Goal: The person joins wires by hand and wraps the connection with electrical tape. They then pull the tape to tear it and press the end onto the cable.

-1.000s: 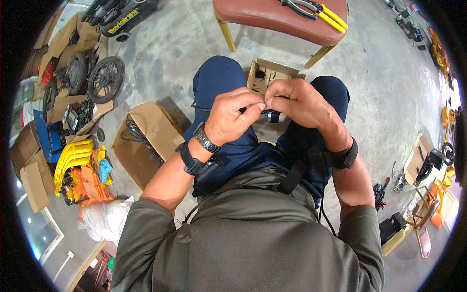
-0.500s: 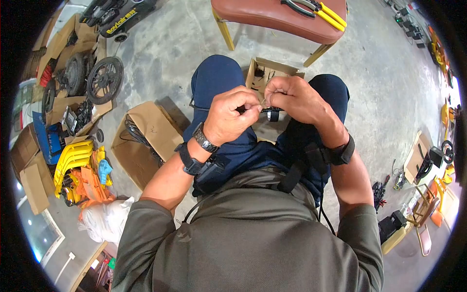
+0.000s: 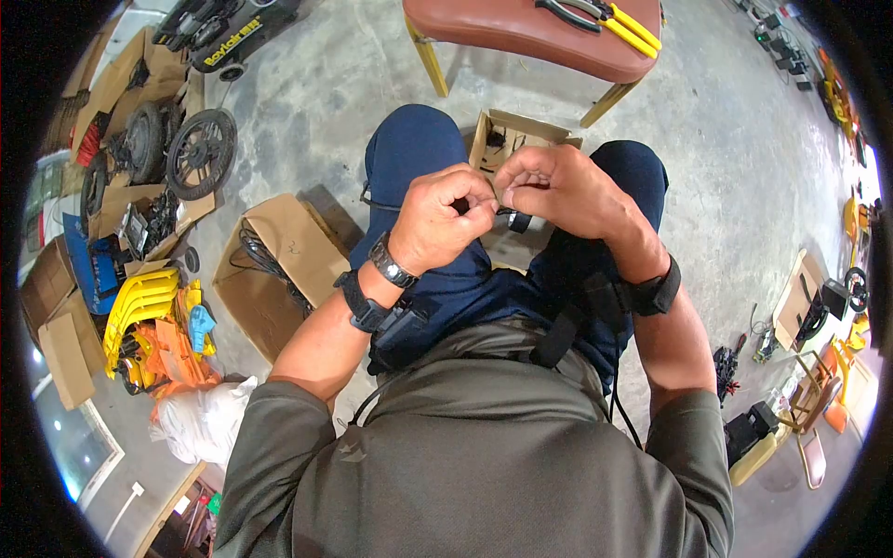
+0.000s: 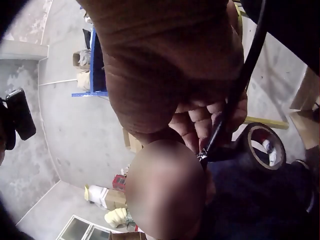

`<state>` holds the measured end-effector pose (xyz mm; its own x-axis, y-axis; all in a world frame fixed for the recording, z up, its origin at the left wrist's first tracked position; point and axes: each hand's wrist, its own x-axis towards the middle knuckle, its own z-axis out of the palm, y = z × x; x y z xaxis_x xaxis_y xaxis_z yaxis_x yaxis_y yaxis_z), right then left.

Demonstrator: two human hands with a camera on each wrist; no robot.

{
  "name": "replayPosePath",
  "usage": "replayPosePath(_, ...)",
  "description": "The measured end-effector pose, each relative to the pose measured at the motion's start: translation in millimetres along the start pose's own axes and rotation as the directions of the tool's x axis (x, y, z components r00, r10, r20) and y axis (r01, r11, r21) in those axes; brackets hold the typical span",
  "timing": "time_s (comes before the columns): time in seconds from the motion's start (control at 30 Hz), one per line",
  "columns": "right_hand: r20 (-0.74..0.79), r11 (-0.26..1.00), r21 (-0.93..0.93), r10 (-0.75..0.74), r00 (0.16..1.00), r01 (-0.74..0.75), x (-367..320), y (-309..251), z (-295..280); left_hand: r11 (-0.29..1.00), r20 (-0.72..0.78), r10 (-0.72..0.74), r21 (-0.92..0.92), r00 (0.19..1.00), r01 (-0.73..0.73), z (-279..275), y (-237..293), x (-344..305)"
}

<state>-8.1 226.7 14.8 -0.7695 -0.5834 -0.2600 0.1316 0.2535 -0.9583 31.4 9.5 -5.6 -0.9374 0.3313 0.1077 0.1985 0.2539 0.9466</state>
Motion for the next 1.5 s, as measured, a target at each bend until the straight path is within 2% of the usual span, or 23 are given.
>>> replayPosePath(0.07,0.018,0.996,-0.085,0.012,1.000,-0.010,2.3,1.9,-2.6,1.000,0.005,-0.011,-0.005,1.000,0.011,0.1,0.0,-0.3)
replayPosePath(0.27,-0.011,0.975,-0.211,-0.080,0.997,0.076,0.2,6.8,-1.7,0.998,0.024,-0.062,-0.004,0.998,0.062,-0.5,-0.3,0.8)
replayPosePath(0.37,-0.055,0.931,-0.316,-0.211,0.976,0.184,-3.7,7.5,0.5,0.996,0.036,-0.086,-0.010,0.996,0.087,-0.4,-0.2,2.1)
replayPosePath(0.47,-0.076,0.906,-0.364,-0.261,0.962,0.217,-8.2,5.0,3.7,0.993,0.046,-0.117,-0.017,0.992,0.118,-0.4,0.5,3.0)
replayPosePath(0.57,-0.069,0.903,-0.357,-0.283,0.957,0.241,-9.0,10.4,5.5,0.990,0.056,-0.141,-0.010,0.988,0.142,-0.1,0.5,2.6)
replayPosePath(0.7,-0.092,0.931,-0.317,-0.218,0.972,0.179,-11.5,12.8,7.0,0.989,0.063,-0.145,-0.004,0.987,0.145,0.2,-2.0,3.1)
replayPosePath(0.87,-0.094,0.958,-0.260,-0.152,0.984,0.123,-13.5,12.1,6.8,0.974,0.076,-0.224,0.009,0.971,0.224,0.5,-3.8,3.6)
replayPosePath(0.9,-0.098,0.956,-0.262,-0.166,0.981,0.135,-13.8,12.2,7.2,0.974,0.074,-0.226,0.017,0.971,0.226,0.8,-3.8,4.2)
replayPosePath(1.0,-0.116,0.937,-0.299,-0.224,0.968,0.181,-15.8,12.5,9.8,0.932,0.084,-0.363,0.027,0.928,0.362,1.8,-3.0,6.7)
replayPosePath(1.1,-0.138,0.883,-0.387,-0.341,0.930,0.266,-15.1,12.3,13.7,0.939,0.072,-0.342,0.074,0.937,0.336,2.6,-5.2,12.3)
replayPosePath(1.17,-0.143,0.831,-0.436,-0.443,0.885,0.346,-13.4,16.2,16.9,0.921,0.052,-0.389,0.049,0.920,0.387,4.8,-5.6,15.1)
replayPosePath(1.37,-0.198,0.798,-0.473,-0.510,0.837,0.374,-14.2,18.1,32.9,0.923,0.050,-0.381,0.080,0.923,0.377,7.4,-3.8,16.0)
replayPosePath(1.5,-0.252,0.817,-0.472,-0.484,0.838,0.331,-18.5,19.5,41.4,0.932,0.076,-0.349,0.129,0.934,0.338,5.0,-4.4,16.6)
